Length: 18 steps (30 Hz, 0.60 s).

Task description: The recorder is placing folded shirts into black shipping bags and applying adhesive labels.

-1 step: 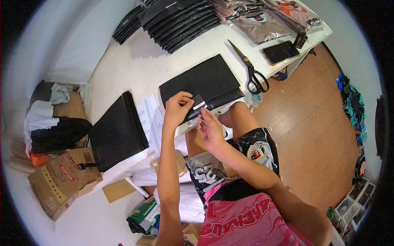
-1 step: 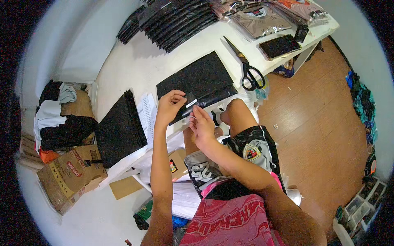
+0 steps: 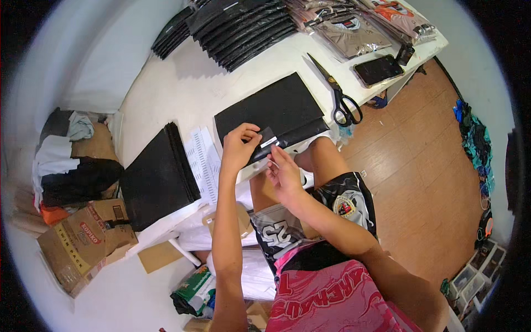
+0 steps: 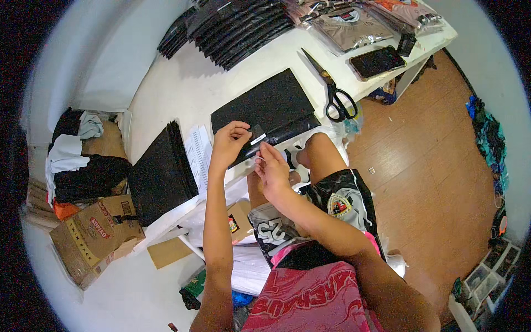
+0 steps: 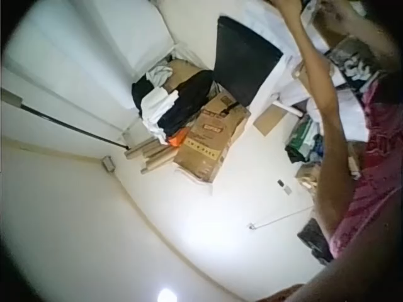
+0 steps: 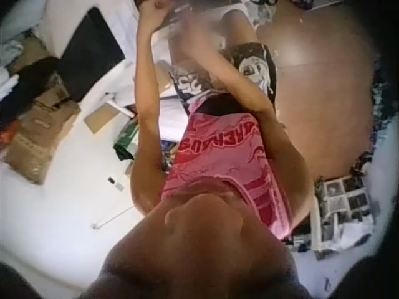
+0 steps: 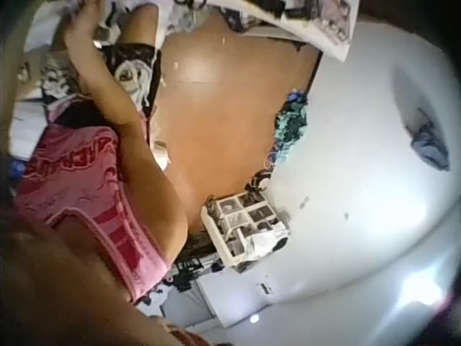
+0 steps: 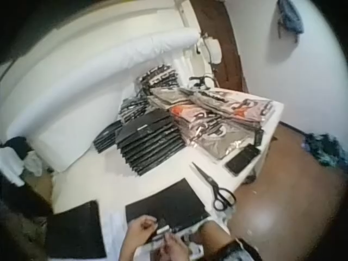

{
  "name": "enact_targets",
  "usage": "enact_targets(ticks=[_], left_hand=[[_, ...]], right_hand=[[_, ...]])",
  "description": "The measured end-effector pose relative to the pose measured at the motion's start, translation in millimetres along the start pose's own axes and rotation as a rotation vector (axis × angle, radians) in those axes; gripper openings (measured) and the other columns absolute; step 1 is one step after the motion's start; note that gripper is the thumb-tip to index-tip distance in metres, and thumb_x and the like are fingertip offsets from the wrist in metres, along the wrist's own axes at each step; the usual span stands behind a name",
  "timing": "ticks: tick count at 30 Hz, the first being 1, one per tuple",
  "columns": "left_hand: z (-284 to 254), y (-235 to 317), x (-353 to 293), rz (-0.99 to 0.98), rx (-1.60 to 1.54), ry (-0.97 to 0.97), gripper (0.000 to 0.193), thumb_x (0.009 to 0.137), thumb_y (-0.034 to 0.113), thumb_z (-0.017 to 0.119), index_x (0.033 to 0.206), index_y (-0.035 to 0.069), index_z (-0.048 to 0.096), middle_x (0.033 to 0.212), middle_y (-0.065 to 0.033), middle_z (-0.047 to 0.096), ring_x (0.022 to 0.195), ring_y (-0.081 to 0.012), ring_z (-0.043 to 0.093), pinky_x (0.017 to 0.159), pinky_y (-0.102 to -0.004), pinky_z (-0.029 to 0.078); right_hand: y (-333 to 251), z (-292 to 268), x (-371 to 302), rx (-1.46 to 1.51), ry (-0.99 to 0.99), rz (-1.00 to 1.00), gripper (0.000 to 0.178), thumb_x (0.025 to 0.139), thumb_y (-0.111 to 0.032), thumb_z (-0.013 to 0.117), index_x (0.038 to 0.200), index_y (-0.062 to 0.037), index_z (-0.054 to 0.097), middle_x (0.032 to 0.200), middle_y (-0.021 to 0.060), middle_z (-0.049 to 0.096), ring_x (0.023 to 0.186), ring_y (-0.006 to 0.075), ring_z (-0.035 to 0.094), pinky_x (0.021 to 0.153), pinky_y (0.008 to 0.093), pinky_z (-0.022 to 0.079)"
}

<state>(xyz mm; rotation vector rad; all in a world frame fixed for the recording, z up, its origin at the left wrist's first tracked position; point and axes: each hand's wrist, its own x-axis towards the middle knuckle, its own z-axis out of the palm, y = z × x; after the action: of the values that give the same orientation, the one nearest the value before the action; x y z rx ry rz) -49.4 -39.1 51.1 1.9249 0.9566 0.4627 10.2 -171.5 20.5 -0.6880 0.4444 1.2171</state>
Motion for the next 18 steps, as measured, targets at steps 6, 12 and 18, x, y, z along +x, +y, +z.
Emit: enact_targets(ticks=[6, 12, 18], left_hand=[[8, 6, -3, 0.033, 0.083, 0.032, 0.016, 0.078, 0.002, 0.067, 0.093, -0.001, 0.064, 0.076, -0.0073, 0.066, 0.068, -0.0118, 0.059, 0.062, -0.0254, 0.046], [5, 4, -1, 0.061, 0.080, 0.079, 0.016, 0.078, 0.002, 0.067, 0.094, -0.001, 0.065, 0.076, -0.0077, 0.066, 0.068, -0.0124, 0.058, 0.062, -0.0257, 0.047], [9, 3, 0, 0.066, 0.095, 0.107, 0.015, 0.080, 0.003, 0.067, 0.095, 0.000, 0.065, 0.077, -0.0054, 0.065, 0.069, -0.0102, 0.055, 0.062, -0.0238, 0.046]], right_hand=[[0, -3, 1, -0.009, 0.007, -0.018, 0.024, 0.089, -0.020, 0.065, 0.111, -0.0104, 0.062, 0.083, -0.0022, 0.061, 0.066, 0.0057, 0.054, 0.057, 0.0189, 0.045], [0, 4, -1, -0.025, -0.010, 0.003, 0.025, 0.090, -0.021, 0.065, 0.113, -0.0117, 0.062, 0.084, -0.0027, 0.061, 0.068, 0.0055, 0.055, 0.058, 0.0191, 0.045], [-1, 8, -1, -0.011, -0.008, 0.010, 0.031, 0.090, -0.023, 0.064, 0.119, -0.0123, 0.058, 0.087, -0.0019, 0.061, 0.069, 0.0056, 0.055, 0.058, 0.0195, 0.045]])
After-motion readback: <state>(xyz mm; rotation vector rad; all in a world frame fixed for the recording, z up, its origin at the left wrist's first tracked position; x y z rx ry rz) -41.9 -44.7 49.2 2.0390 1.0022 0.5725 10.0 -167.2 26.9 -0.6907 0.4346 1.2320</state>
